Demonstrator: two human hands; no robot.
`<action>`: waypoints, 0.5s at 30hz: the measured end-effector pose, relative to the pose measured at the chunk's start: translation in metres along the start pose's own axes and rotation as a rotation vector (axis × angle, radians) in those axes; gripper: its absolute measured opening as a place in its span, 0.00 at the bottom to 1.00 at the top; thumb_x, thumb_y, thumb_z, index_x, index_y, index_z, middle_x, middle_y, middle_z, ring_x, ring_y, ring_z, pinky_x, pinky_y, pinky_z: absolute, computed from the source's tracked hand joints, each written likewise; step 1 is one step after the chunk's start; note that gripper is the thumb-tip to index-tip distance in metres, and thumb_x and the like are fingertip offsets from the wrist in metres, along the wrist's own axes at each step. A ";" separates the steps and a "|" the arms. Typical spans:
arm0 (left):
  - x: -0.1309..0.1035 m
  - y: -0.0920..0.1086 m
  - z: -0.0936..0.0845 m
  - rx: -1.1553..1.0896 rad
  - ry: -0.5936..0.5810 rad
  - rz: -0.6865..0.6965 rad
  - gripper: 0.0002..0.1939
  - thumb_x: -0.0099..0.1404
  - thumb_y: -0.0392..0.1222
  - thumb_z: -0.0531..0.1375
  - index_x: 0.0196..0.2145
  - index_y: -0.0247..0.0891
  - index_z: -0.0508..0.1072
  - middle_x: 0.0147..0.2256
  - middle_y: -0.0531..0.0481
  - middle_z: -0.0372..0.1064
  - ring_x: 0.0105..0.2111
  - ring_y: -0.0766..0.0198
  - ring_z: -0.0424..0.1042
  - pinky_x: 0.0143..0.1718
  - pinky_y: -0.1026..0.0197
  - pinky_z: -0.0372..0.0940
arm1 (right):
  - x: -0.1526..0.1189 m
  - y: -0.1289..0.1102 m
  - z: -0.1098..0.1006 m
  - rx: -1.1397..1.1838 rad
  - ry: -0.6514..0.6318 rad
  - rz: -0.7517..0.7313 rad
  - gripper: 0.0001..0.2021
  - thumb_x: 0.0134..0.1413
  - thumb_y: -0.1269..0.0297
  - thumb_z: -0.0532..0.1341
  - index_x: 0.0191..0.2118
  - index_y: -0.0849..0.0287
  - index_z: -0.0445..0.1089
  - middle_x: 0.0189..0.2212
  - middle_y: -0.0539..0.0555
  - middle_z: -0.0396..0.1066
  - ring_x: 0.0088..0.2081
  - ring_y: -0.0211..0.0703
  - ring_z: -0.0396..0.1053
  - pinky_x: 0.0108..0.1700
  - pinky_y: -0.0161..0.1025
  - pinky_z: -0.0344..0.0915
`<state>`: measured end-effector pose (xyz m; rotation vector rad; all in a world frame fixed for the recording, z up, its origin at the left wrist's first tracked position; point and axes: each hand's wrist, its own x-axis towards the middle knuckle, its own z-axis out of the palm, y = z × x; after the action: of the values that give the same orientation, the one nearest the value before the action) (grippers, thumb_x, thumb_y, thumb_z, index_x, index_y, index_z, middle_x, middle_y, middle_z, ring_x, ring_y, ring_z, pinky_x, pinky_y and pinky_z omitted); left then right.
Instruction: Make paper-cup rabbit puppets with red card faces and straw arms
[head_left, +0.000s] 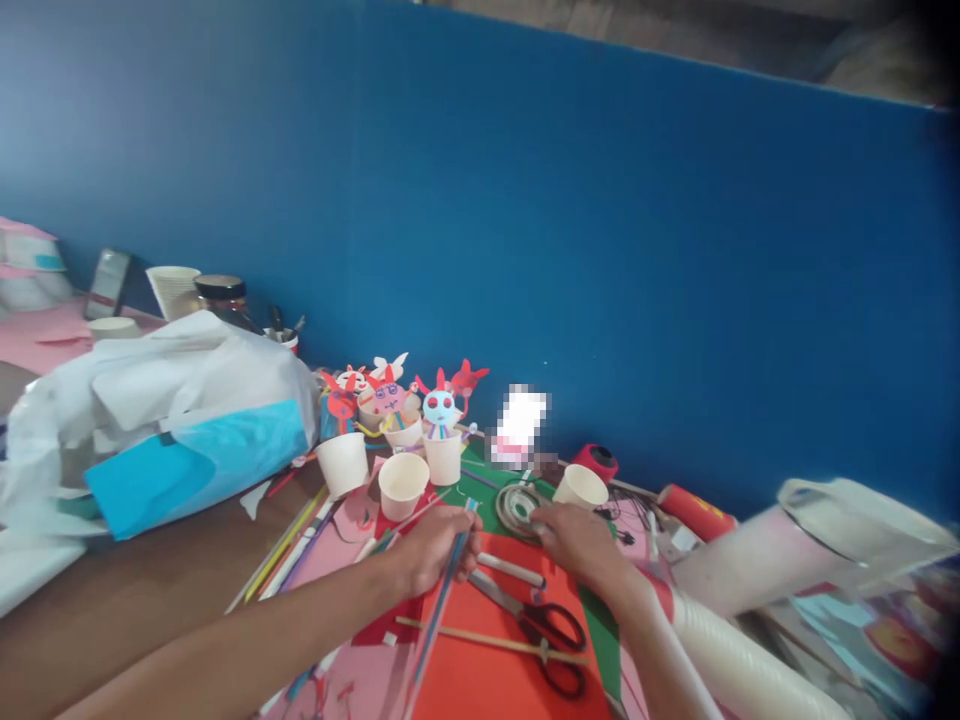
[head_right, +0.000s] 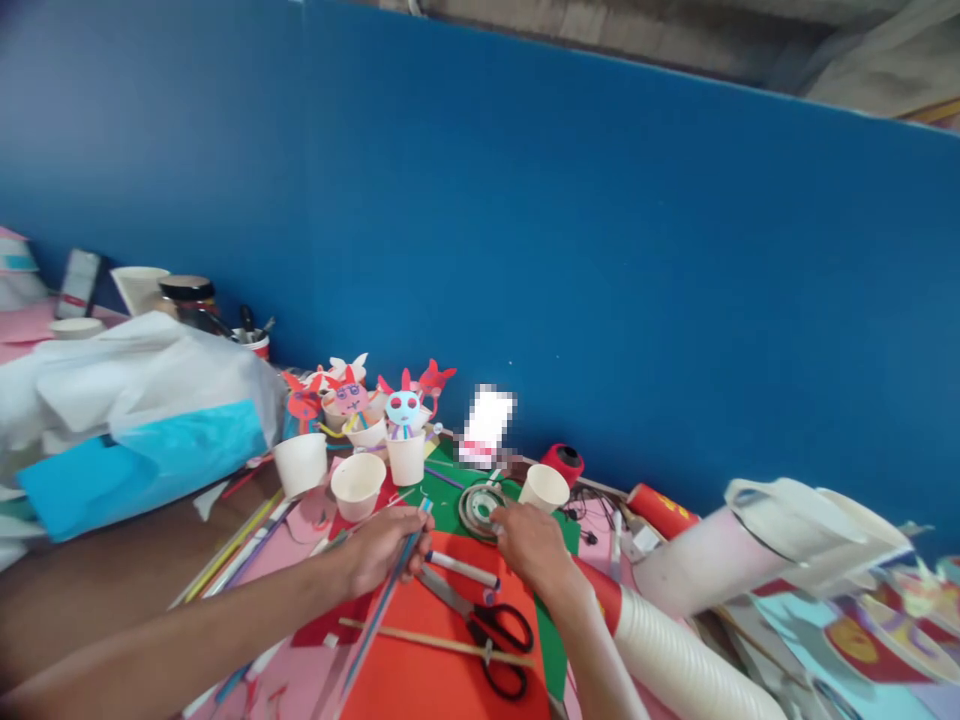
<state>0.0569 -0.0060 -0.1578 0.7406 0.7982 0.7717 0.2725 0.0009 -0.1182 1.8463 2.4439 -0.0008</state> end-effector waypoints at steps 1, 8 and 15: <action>0.000 -0.001 0.000 -0.010 0.005 -0.002 0.08 0.55 0.44 0.54 0.27 0.36 0.64 0.18 0.55 0.62 0.14 0.71 0.60 0.13 0.68 0.50 | 0.001 -0.001 0.001 -0.008 -0.004 -0.002 0.17 0.49 0.70 0.51 0.42 0.53 0.70 0.38 0.57 0.72 0.41 0.50 0.68 0.39 0.40 0.59; 0.001 0.005 -0.001 -0.075 0.038 -0.028 0.08 0.54 0.44 0.54 0.28 0.37 0.61 0.17 0.60 0.56 0.12 0.76 0.52 0.14 0.69 0.45 | 0.008 -0.025 -0.002 0.172 0.185 -0.145 0.10 0.53 0.66 0.53 0.38 0.54 0.70 0.36 0.54 0.71 0.40 0.46 0.68 0.39 0.38 0.59; 0.009 -0.005 -0.009 -0.103 0.044 -0.105 0.09 0.56 0.45 0.54 0.29 0.37 0.60 0.17 0.61 0.54 0.12 0.77 0.48 0.16 0.68 0.39 | 0.019 -0.044 0.016 0.381 0.546 -0.182 0.11 0.58 0.66 0.50 0.32 0.58 0.69 0.29 0.53 0.70 0.33 0.41 0.67 0.37 0.35 0.58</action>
<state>0.0555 0.0017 -0.1690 0.5872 0.8241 0.7307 0.2259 0.0067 -0.1372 1.9589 3.1712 0.0338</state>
